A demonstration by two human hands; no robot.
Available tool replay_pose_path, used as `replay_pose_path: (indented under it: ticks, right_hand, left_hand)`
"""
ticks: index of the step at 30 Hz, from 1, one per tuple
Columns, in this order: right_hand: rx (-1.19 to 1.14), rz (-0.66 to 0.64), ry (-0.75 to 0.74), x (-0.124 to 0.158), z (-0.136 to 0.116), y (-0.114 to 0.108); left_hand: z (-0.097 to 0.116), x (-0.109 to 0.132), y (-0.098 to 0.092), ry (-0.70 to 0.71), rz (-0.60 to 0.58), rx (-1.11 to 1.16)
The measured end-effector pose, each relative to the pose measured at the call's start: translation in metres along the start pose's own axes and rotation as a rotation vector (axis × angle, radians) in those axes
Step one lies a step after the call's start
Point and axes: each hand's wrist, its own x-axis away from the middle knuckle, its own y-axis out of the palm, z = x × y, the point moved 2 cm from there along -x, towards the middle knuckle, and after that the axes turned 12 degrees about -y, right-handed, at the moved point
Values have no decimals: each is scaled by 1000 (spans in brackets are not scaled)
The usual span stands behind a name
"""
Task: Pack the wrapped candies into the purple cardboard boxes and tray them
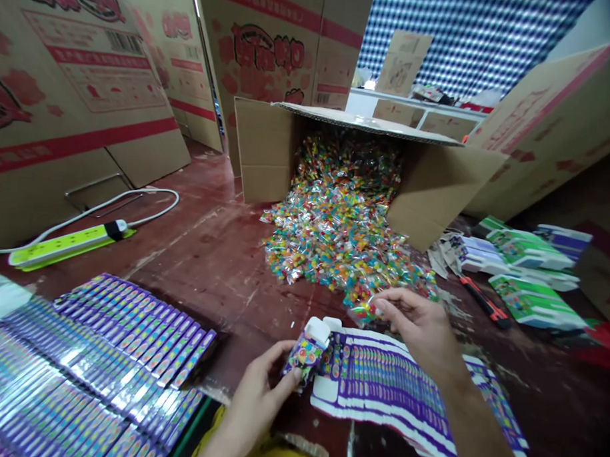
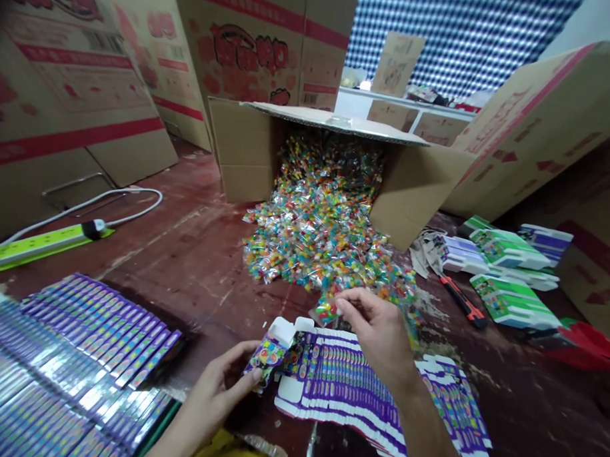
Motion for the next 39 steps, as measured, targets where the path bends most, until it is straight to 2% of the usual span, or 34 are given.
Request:
replay_pose_path:
  ticks: [5,9,13,18,23,27,33,36,39]
  right_hand:
    - [41,-151,-120,2,-36,25]
    - [86,-213,-223,1,-44,46]
    - [-18,-296,-290,4,-44,58]
    - [-215,-164,-176,19,-33,59]
    - [-365,-176,7,41,-20,80]
    - [-358,-137,-17,48,-15,92]
    - [-530,-78,17,45,-21,97]
    - [-573,-127,24,40,-27,98]
    - [-582,-201,66,32,-28,99]
  left_hand:
    - [15,6,8,50,-24,-52]
    - [20,7,11,58,-39,61]
    - [20,6,16,33,-78,221]
    - [25,10,17,47,-45,394]
    - [26,16,17,63,-88,392]
    - [23,17,18,83,-75,303]
    - [18,17,17,73,-11,434]
    - [15,18,16,43,5,459]
    - [13,20,15,48,34,386]
